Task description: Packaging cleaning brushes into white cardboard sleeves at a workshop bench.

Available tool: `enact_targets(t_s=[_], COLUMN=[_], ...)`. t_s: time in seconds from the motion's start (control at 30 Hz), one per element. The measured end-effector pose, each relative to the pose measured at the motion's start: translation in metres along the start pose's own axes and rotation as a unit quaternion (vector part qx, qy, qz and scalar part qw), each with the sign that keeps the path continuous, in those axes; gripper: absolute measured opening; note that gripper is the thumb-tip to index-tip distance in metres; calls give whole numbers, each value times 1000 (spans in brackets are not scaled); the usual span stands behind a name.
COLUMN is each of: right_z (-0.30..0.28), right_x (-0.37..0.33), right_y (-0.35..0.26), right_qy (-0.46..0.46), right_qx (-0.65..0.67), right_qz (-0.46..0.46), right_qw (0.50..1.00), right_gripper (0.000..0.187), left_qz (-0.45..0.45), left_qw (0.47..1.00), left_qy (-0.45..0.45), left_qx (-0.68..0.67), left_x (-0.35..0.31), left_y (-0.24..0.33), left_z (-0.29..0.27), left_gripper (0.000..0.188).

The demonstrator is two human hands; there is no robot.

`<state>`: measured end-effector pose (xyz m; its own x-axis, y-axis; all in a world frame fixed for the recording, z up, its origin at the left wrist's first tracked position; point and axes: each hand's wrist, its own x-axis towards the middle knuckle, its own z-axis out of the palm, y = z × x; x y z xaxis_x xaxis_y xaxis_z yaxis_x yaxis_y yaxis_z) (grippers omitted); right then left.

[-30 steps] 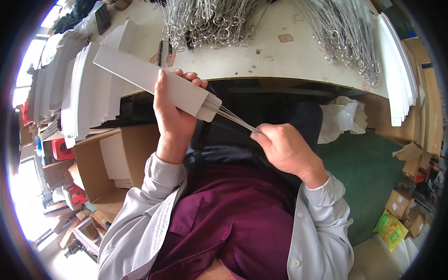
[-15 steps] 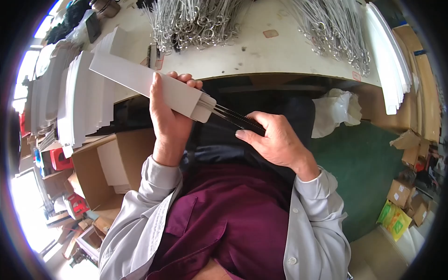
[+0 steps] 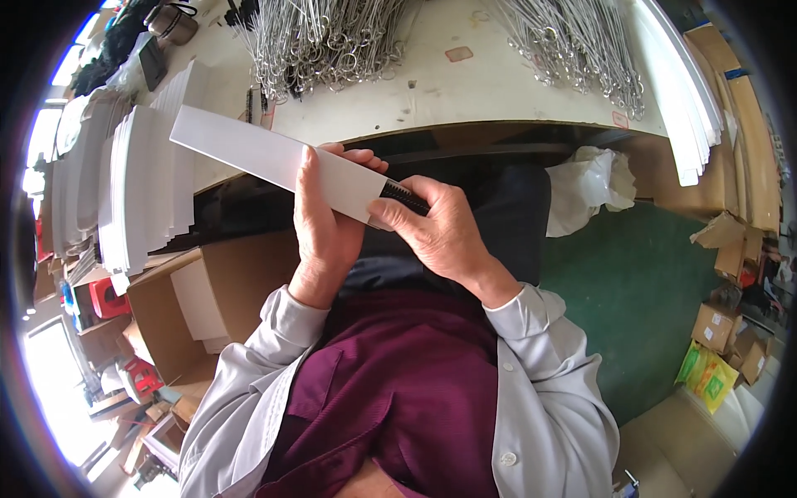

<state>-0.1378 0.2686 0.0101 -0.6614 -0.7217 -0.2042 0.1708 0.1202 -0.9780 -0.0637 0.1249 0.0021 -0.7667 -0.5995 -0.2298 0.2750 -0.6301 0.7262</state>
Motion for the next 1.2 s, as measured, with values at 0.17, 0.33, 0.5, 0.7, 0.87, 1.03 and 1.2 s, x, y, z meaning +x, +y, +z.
enact_targets(t_s=[0.17,0.33,0.5,0.7,0.87,1.03,1.2], right_z=[-24,-44,-46,-43,-49,-48,-39], right_x=[0,5,4,5,-3,-5,-7], right_y=[-4,-3,-3,6,13,12,27], right_qy=[3,-58,-104,-82,-38,16,53], right_qx=[-79,-122,-157,-153,10,89,141], right_qz=[-66,-82,-60,-106,77,111,116], right_qw=[995,987,980,979,996,990,982], right_gripper=[28,27,29,28,28,27,26], left_qz=[-113,145,290,151,169,178,163], left_qw=[981,716,484,476,484,492,545], left_qy=[-72,-274,-314,-370,-354,-314,-288], left_qx=[140,625,763,783,782,792,770], left_x=[-21,-50,-26,-3,-5,-11,-17], left_y=[8,57,83,65,51,40,28], left_z=[-14,-22,3,-22,-27,-34,-43], left_gripper=[47,27,77,80,80,75,70])
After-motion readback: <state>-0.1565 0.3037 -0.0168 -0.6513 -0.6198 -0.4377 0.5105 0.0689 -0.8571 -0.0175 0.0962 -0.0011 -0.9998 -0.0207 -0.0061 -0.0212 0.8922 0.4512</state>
